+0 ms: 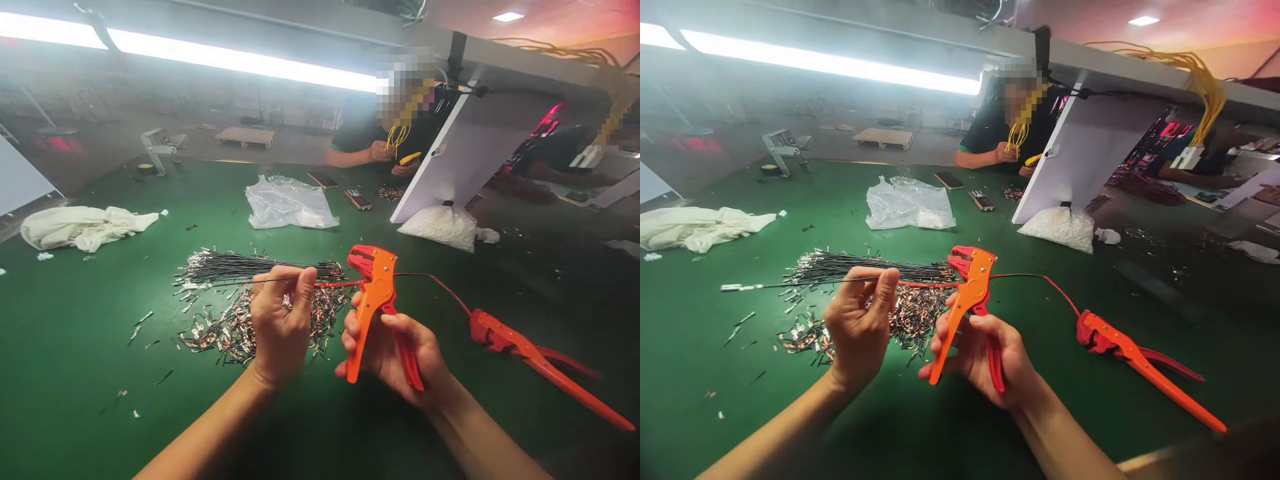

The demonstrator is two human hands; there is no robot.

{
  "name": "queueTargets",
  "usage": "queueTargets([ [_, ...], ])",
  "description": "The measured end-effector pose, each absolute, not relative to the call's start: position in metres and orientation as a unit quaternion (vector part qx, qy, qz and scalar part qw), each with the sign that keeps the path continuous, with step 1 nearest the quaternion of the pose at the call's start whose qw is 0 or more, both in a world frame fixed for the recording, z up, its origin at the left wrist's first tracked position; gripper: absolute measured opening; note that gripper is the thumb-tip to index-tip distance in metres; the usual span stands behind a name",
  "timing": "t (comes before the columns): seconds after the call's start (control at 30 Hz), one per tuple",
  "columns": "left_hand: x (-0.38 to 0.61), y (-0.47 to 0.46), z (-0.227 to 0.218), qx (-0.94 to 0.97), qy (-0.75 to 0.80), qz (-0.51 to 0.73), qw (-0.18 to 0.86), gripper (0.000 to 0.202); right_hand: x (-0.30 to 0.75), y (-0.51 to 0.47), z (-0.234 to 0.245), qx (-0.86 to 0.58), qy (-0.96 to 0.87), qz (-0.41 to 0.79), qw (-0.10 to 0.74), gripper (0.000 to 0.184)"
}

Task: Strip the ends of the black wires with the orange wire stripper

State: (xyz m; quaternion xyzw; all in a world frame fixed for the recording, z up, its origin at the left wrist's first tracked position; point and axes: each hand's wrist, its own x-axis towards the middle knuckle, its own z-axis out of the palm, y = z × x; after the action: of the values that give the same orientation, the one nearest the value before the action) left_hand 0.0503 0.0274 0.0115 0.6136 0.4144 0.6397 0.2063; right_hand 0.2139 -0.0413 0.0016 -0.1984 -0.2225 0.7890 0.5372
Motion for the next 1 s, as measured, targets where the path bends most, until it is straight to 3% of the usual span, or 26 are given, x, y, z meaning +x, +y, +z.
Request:
queueTargets([
  [0.1,0.042,0.031,0.015,0.593,0.426,0.658,0.185,0.011,0.208,-0.042,0.000,-0.221,-0.261,0.775,0.532,0.027],
  [0.27,0.027,0.036,0.003,0.638,0.412,0.650,0.032,0.011,0.202,-0.041,-0.009,-0.262,-0.347,0.714,0.548,0.032],
  [0.6,0.019,0.041,0.002,0.738,0.324,0.587,-0.071,0.010,0.202,-0.040,-0.017,-0.287,-0.391,0.705,0.517,0.029],
  [1.0,0.009,0.041,0.005,0.779,0.228,0.511,-0.284,0.012,0.200,-0.040,-0.011,-0.271,-0.389,0.719,0.508,0.030],
])
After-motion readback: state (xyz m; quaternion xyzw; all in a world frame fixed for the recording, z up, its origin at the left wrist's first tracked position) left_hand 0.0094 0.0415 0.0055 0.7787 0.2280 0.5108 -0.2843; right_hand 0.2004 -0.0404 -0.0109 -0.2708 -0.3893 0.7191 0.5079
